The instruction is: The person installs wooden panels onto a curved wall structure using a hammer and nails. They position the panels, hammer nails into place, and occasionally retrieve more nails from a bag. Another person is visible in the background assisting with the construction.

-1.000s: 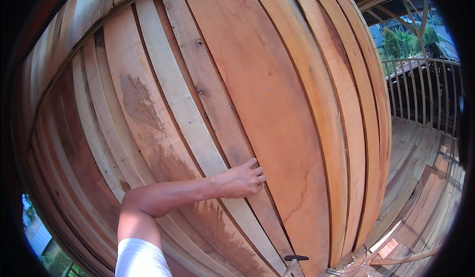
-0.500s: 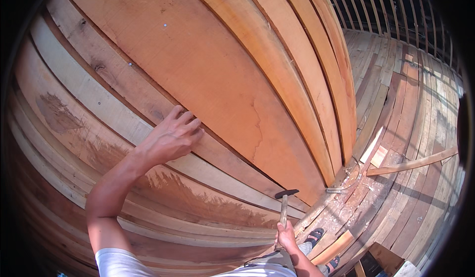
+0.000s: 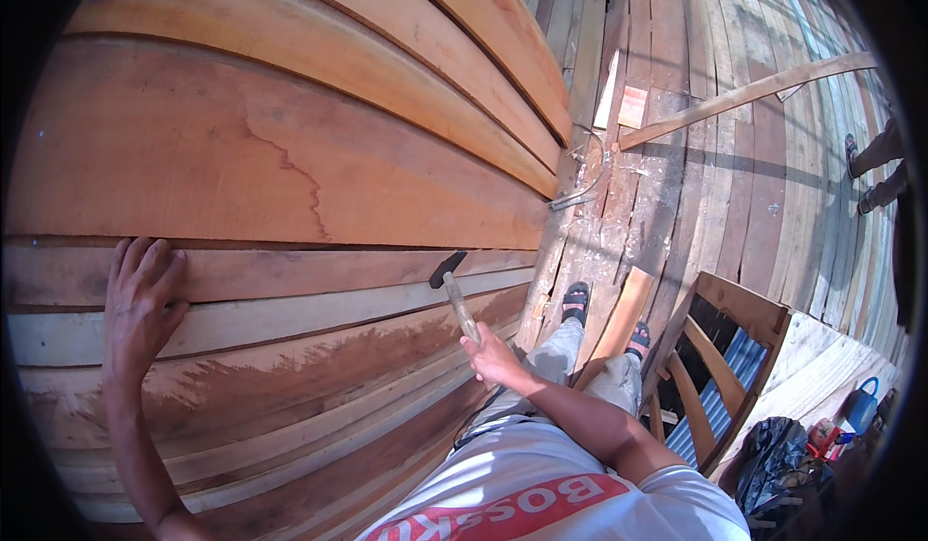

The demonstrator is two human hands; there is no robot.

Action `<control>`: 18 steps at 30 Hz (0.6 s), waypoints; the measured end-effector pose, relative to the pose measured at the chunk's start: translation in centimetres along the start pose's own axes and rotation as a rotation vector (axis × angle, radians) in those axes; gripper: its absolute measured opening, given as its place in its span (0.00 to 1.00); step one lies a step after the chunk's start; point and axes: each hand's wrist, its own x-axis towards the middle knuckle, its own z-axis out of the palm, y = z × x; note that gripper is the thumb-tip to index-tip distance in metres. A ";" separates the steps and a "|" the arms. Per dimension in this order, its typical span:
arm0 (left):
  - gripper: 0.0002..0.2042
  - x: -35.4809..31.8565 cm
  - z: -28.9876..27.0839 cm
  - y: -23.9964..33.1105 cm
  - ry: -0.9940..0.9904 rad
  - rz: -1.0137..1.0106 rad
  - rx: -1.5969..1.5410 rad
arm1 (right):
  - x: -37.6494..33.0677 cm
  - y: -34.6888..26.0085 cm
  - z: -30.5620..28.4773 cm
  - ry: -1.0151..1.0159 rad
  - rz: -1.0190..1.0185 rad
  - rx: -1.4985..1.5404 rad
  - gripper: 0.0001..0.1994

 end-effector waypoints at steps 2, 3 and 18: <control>0.24 0.2 0.1 0.1 0.019 -0.008 -0.019 | 0.2 0.1 0.3 0.017 -0.035 0.023 0.15; 0.23 0.2 0.1 0.2 0.027 -0.015 -0.025 | 0.2 -0.1 0.3 0.012 -0.032 0.030 0.15; 0.23 -0.1 -0.1 -0.2 0.057 0.033 0.008 | 0.4 -1.4 0.1 0.008 -0.084 0.024 0.14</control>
